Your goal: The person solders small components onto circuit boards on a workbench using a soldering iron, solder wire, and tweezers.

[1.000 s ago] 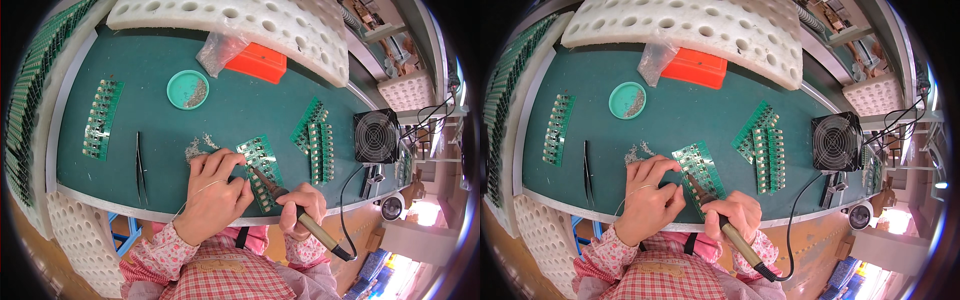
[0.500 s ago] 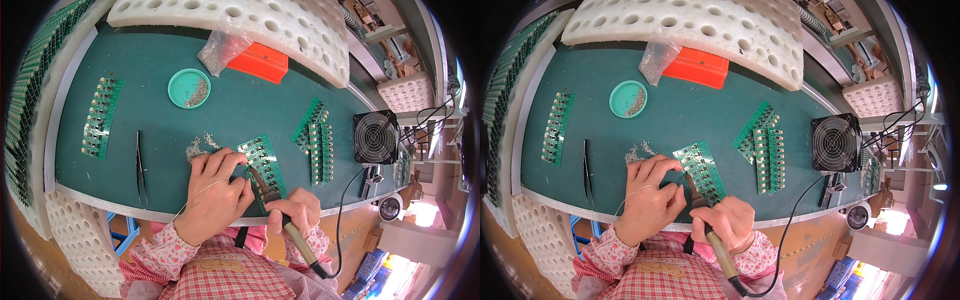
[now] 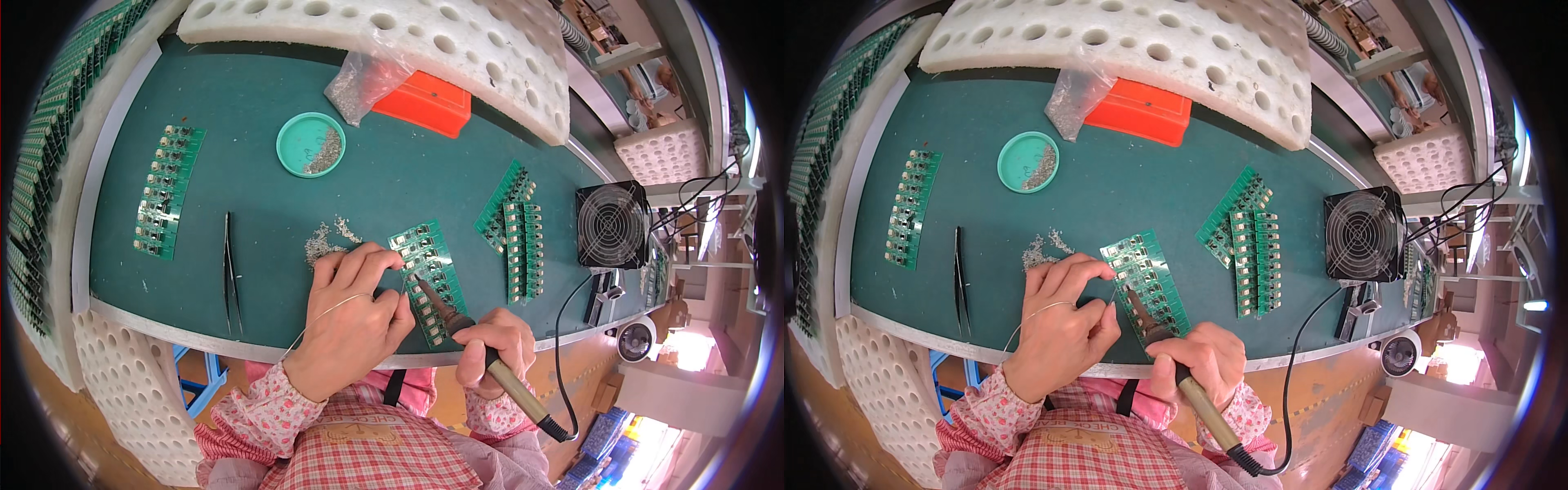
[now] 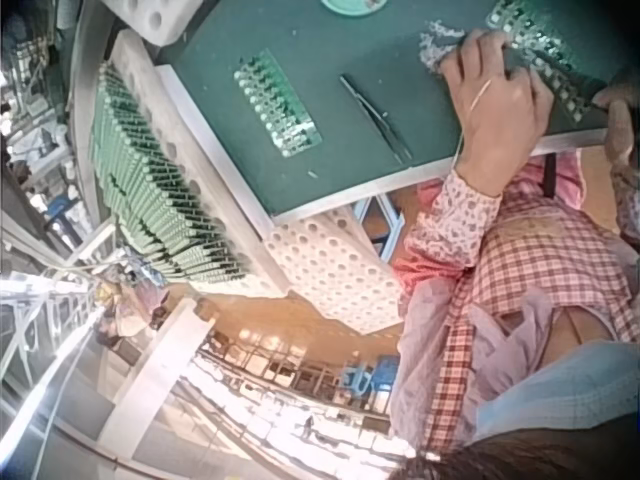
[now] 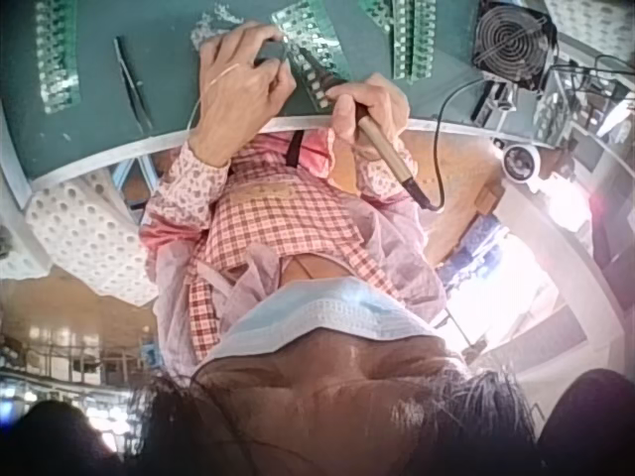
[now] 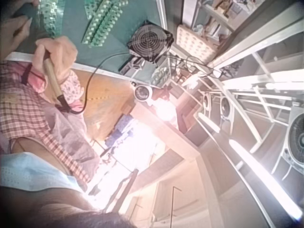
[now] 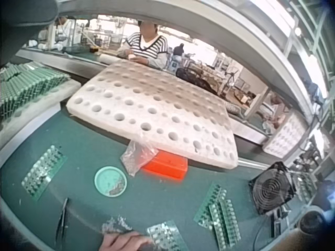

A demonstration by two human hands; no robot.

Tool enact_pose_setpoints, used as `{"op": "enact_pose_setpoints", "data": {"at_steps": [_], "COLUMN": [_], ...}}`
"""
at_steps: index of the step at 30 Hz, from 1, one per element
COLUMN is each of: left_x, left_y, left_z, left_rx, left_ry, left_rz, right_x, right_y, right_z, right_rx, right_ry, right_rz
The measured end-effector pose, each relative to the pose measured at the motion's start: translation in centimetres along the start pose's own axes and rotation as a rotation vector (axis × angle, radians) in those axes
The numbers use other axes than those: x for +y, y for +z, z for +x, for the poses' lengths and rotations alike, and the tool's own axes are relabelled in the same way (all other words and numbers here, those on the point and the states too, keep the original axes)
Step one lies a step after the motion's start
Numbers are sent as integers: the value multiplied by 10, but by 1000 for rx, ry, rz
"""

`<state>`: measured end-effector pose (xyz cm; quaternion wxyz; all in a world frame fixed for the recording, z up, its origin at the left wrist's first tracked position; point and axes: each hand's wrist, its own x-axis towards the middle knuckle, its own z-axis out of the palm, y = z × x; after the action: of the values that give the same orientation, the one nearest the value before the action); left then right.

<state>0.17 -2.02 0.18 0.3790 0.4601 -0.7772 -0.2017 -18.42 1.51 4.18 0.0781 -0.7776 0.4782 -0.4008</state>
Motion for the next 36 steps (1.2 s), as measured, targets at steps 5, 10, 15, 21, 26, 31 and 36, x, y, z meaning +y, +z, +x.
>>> {"op": "enact_pose_setpoints", "data": {"at_steps": [5, 10, 15, 21, 26, 31, 36], "left_x": [0, -2, -5, -6, -7, -7, -7], "left_y": [-1, -7, -5, -4, 1, 2, 2], "left_z": [1, 7, 10, 11, 11, 10, 10], "left_rx": [1, -3, -15, -26, 1, -3, 3], "left_ry": [16, 24, 20, 7, -3, -4, -5], "left_rz": [9, 42, 37, 40, 23, 39, 38], "right_x": [5, 9, 11, 14, 14, 10, 7], "right_y": [1, 1, 4, 8, 10, 14, 13], "right_z": [3, 6, 10, 15, 17, 16, 14], "right_rx": [104, 122, 67, 12, -2, 2, -23], "right_ry": [-25, 2, -15, -62, -82, -42, -21], "right_rz": [6, 36, 57, 62, 48, 35, 3]}}
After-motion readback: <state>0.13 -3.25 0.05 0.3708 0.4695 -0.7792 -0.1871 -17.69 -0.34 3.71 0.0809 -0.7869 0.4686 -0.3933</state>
